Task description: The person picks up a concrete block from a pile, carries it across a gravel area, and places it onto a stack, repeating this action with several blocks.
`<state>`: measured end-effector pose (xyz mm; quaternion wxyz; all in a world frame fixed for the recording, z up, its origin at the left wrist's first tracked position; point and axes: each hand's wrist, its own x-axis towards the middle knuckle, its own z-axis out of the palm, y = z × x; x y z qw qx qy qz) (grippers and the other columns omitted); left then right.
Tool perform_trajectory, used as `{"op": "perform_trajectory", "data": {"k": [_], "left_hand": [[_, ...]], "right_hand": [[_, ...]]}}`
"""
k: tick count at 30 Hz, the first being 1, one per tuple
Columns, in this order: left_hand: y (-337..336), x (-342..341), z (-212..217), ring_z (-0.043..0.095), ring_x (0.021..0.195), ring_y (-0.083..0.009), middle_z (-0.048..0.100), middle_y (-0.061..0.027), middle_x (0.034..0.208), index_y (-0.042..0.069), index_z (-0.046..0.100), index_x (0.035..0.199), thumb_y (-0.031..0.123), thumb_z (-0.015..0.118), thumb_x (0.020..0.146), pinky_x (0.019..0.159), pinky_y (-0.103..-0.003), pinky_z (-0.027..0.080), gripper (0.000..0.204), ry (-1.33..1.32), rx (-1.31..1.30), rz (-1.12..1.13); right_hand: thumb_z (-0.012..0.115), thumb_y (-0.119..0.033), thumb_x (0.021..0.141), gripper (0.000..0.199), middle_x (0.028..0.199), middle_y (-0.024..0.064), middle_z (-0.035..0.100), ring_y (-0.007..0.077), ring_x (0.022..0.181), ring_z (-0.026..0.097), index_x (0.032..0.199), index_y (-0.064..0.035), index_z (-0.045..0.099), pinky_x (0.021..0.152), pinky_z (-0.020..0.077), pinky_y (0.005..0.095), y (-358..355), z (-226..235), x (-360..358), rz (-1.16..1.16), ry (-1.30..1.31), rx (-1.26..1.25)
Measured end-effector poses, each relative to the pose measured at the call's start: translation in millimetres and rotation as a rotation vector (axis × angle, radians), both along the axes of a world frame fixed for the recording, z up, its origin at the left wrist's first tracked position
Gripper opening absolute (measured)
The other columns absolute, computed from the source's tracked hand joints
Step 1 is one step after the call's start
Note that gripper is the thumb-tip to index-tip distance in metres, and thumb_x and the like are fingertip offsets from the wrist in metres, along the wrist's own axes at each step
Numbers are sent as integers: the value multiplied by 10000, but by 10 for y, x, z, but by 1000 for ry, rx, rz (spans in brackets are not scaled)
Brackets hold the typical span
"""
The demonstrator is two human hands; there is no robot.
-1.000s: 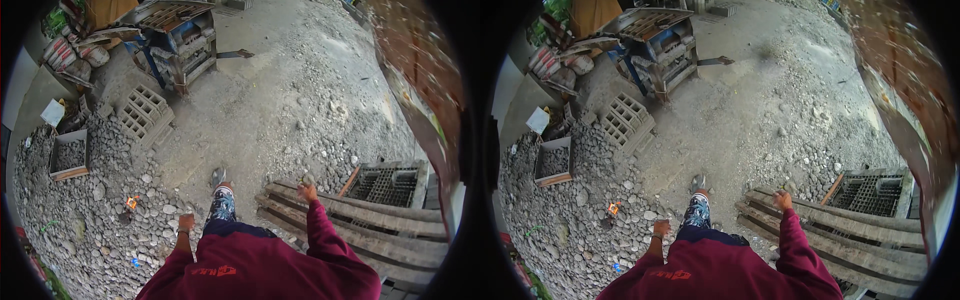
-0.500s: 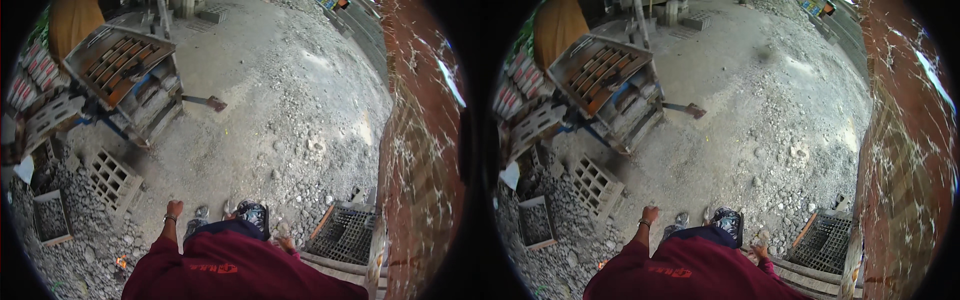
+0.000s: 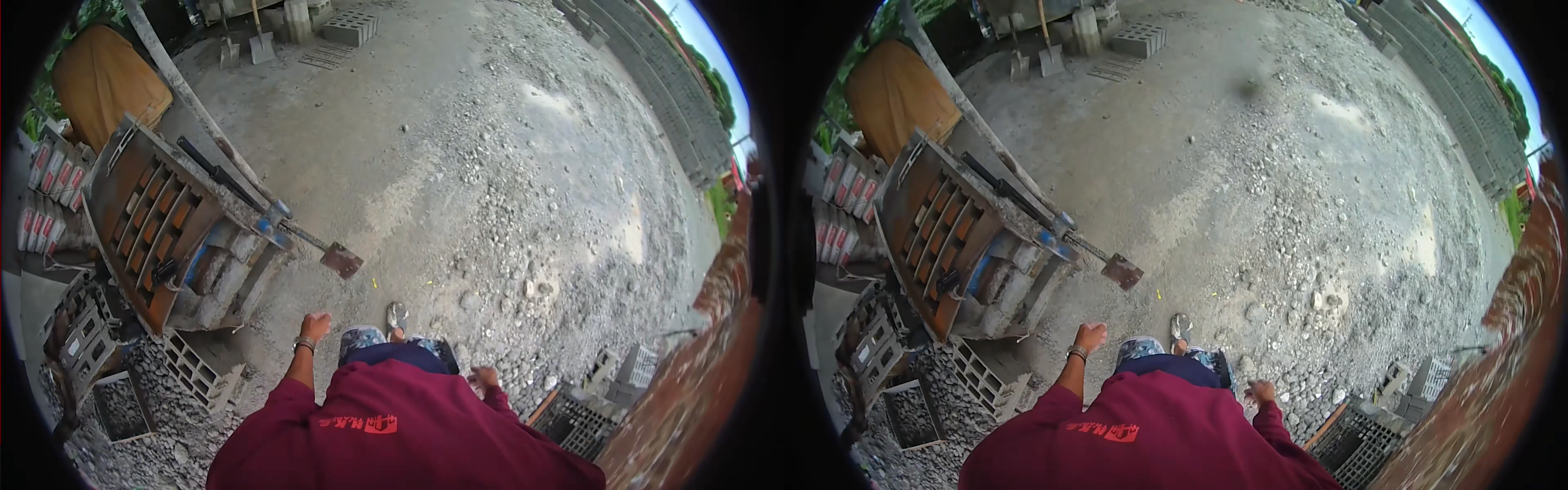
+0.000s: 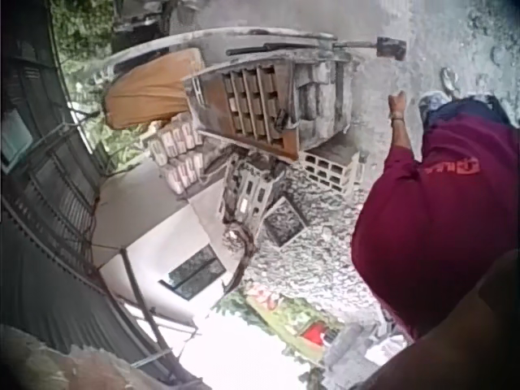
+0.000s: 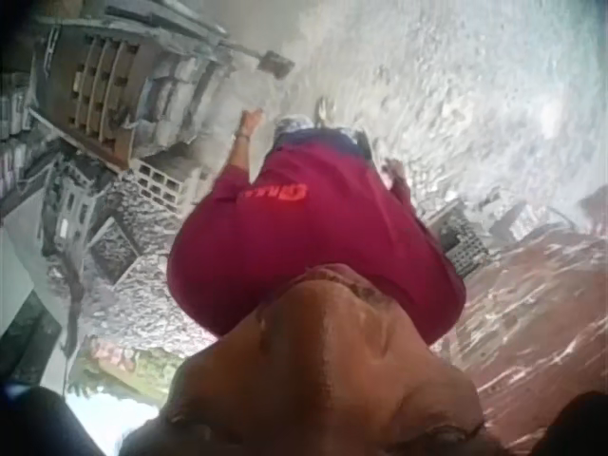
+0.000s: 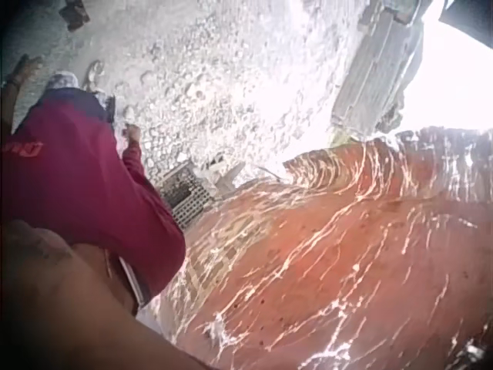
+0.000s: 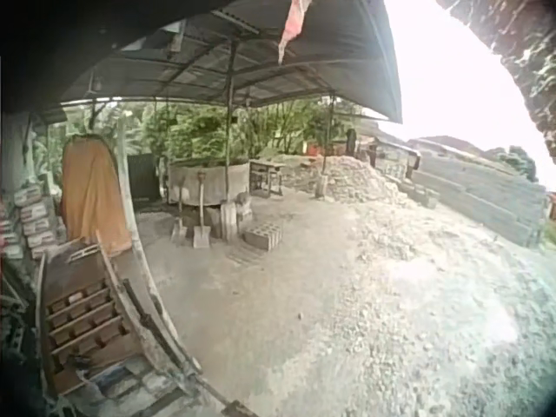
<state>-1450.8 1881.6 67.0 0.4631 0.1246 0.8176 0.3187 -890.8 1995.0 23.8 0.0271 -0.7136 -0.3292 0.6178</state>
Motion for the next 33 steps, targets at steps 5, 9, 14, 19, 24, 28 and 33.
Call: {"op": "perform_trajectory", "data": {"k": [5, 9, 14, 19, 24, 28, 33], "left_hand": [[479, -206, -92, 649, 632, -191, 688, -86, 782, 15, 683, 914, 301, 603, 825, 534, -337, 503, 310, -133, -242, 134], [967, -477, -226, 652, 568, -251, 674, -124, 675, -3, 674, 731, 292, 572, 775, 519, -375, 511, 316, -125, -410, 218], [2461, -1373, -316, 638, 605, -244, 688, -134, 781, -46, 667, 842, 310, 621, 798, 534, -376, 522, 361, -224, -414, 263], [4531, -2825, -495, 650, 627, -154, 662, -51, 701, 31, 696, 832, 310, 609, 822, 511, -299, 488, 292, 33, -108, 179], [6791, -4410, -68, 644, 700, -134, 687, -51, 813, -3, 678, 1041, 325, 604, 888, 613, -270, 510, 369, 250, 156, 67], [8293, -5413, 38, 656, 822, -199, 693, -104, 896, 8, 681, 1055, 339, 584, 884, 715, -308, 516, 385, 269, 161, 71], [9405, -6187, -113, 652, 743, -159, 690, -65, 892, -8, 666, 1048, 321, 594, 886, 643, -301, 514, 374, 229, -43, 69]], "right_hand": [[596, -228, 864, 322, 740, 135, 667, 191, 560, 630, 1019, 53, 631, 470, 478, 297, 3048, 723, -1251, 154, 48, 352], [603, -235, 873, 385, 770, 142, 665, 193, 619, 636, 1088, 85, 622, 533, 518, 304, 4802, 953, -2519, 271, 63, 447], [601, -265, 875, 442, 832, 141, 708, 214, 633, 687, 1205, 27, 567, 462, 452, 309, 6050, 618, -3480, 269, 87, 341], [616, -260, 864, 348, 793, 136, 704, 218, 584, 666, 1081, 12, 624, 468, 462, 345, 6676, 828, -4309, 337, -48, 54], [594, -278, 859, 347, 785, 131, 703, 208, 573, 654, 1066, -2, 635, 465, 447, 343, 7743, 802, -5244, 323, -21, 72], [593, -248, 858, 347, 815, 152, 704, 224, 575, 656, 1085, 11, 634, 442, 457, 341, 8671, 699, -5924, 410, 17, 81], [632, -256, 820, 334, 818, 163, 704, 259, 616, 678, 1035, -2, 657, 507, 516, 375, 10324, 143, -6616, 1012, -51, 454]]}}
